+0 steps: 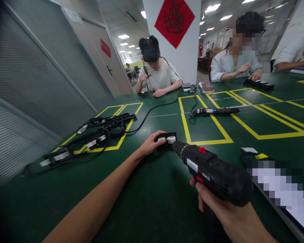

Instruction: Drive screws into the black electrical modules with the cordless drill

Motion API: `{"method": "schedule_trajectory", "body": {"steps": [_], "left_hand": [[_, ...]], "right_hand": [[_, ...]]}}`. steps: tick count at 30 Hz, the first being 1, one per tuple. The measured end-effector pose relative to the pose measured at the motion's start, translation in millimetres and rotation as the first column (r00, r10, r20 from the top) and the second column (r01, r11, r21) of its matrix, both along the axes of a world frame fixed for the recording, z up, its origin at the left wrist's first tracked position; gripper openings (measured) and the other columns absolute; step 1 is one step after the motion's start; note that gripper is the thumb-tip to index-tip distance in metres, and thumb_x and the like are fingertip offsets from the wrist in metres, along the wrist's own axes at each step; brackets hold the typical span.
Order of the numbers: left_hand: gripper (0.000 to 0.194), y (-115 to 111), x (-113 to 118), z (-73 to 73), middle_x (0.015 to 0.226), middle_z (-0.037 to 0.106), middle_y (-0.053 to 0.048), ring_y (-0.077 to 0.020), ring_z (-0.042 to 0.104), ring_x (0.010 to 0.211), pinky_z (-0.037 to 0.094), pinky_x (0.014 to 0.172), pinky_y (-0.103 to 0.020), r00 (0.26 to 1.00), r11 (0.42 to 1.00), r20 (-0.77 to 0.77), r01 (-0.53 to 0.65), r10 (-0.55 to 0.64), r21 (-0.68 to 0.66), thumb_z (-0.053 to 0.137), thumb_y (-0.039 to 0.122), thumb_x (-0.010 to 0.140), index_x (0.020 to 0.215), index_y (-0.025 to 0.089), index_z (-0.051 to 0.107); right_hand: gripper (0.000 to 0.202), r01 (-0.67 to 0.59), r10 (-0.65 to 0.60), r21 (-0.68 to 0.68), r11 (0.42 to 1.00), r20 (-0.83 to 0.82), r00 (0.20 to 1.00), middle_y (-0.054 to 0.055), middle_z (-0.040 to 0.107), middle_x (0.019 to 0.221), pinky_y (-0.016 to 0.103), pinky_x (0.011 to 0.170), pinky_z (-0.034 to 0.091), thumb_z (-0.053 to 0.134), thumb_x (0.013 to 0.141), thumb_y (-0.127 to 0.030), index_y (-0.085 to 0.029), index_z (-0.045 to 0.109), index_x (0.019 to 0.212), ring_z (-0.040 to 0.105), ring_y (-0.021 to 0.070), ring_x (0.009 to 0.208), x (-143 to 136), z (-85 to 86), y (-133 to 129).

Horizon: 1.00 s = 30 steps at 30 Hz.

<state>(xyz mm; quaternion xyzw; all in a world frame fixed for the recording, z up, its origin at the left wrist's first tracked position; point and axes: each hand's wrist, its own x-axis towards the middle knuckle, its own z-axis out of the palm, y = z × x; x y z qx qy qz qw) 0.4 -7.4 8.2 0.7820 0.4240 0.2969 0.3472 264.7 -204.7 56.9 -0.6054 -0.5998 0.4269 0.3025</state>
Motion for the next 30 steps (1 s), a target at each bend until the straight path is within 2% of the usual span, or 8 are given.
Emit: {"method": "schedule_trajectory", "body": {"steps": [6,12,17,21,27,30], "left_hand": [[0.040,1.9,-0.1,-2.9,0.113,0.062,-0.005,-0.0220,0.058,0.103,0.044,0.093,-0.033,1.000,1.000,0.006,-0.005,0.005,0.019,0.056,0.040,0.080,0.115,0.020,0.056],[0.040,2.7,0.5,-2.0,0.113,0.062,-0.005,-0.0212,0.058,0.102,0.044,0.093,-0.033,1.000,1.000,0.002,-0.003,0.002,0.021,0.056,0.039,0.080,0.116,0.020,0.056],[0.040,2.3,0.8,-1.9,0.112,0.063,-0.004,-0.0209,0.058,0.101,0.045,0.092,-0.033,1.000,1.000,0.006,-0.009,0.009,0.016,0.056,0.038,0.080,0.116,0.020,0.056],[0.040,1.9,1.3,-2.3,0.112,0.062,-0.004,-0.0212,0.058,0.101,0.045,0.091,-0.033,1.000,1.000,0.003,-0.004,0.004,0.013,0.056,0.037,0.079,0.116,0.020,0.055],[0.040,1.1,1.3,-2.0,0.112,0.062,-0.005,-0.0214,0.058,0.102,0.045,0.093,-0.034,1.000,1.000,-0.012,-0.012,0.013,0.021,0.056,0.037,0.079,0.115,0.020,0.056],[0.040,1.3,0.8,-2.5,0.112,0.062,-0.005,-0.0215,0.058,0.102,0.045,0.093,-0.034,1.000,1.000,-0.003,-0.002,0.002,0.025,0.056,0.037,0.079,0.116,0.020,0.055]], "right_hand": [[0.034,-0.013,0.013,-0.016,1.000,0.010,1.000,-0.001,0.074,0.084,0.028,0.080,0.054,0.046,0.087,-0.056,-0.032,0.070,0.087,0.069,0.0204,0.085,1.0,-0.4,1.7],[0.040,-0.037,0.038,-0.007,0.999,0.040,0.999,0.000,0.074,0.085,0.028,0.084,0.053,0.046,0.086,-0.055,-0.028,0.066,0.065,0.068,0.0208,0.089,2.0,0.9,-0.8],[0.038,-0.013,0.012,-0.058,0.998,-0.008,1.000,0.000,0.074,0.091,0.022,0.082,0.053,0.049,0.084,-0.055,-0.028,0.068,0.065,0.067,0.0208,0.096,1.5,0.2,-0.9],[0.040,0.012,-0.012,0.000,1.000,0.012,1.000,0.000,0.073,0.079,0.026,0.078,0.055,0.047,0.085,-0.056,-0.028,0.066,0.064,0.069,0.0218,0.089,-2.0,4.1,-1.8],[0.040,-0.021,0.020,0.030,0.999,0.049,0.999,0.001,0.074,0.085,0.031,0.083,0.054,0.047,0.085,-0.055,-0.028,0.066,0.063,0.069,0.0230,0.089,-1.6,4.3,-0.1],[0.038,-0.030,0.030,-0.025,0.999,0.008,1.000,0.003,0.074,0.091,0.031,0.079,0.056,0.047,0.085,-0.057,-0.028,0.067,0.071,0.067,0.0249,0.096,0.5,1.6,-1.5]]}}
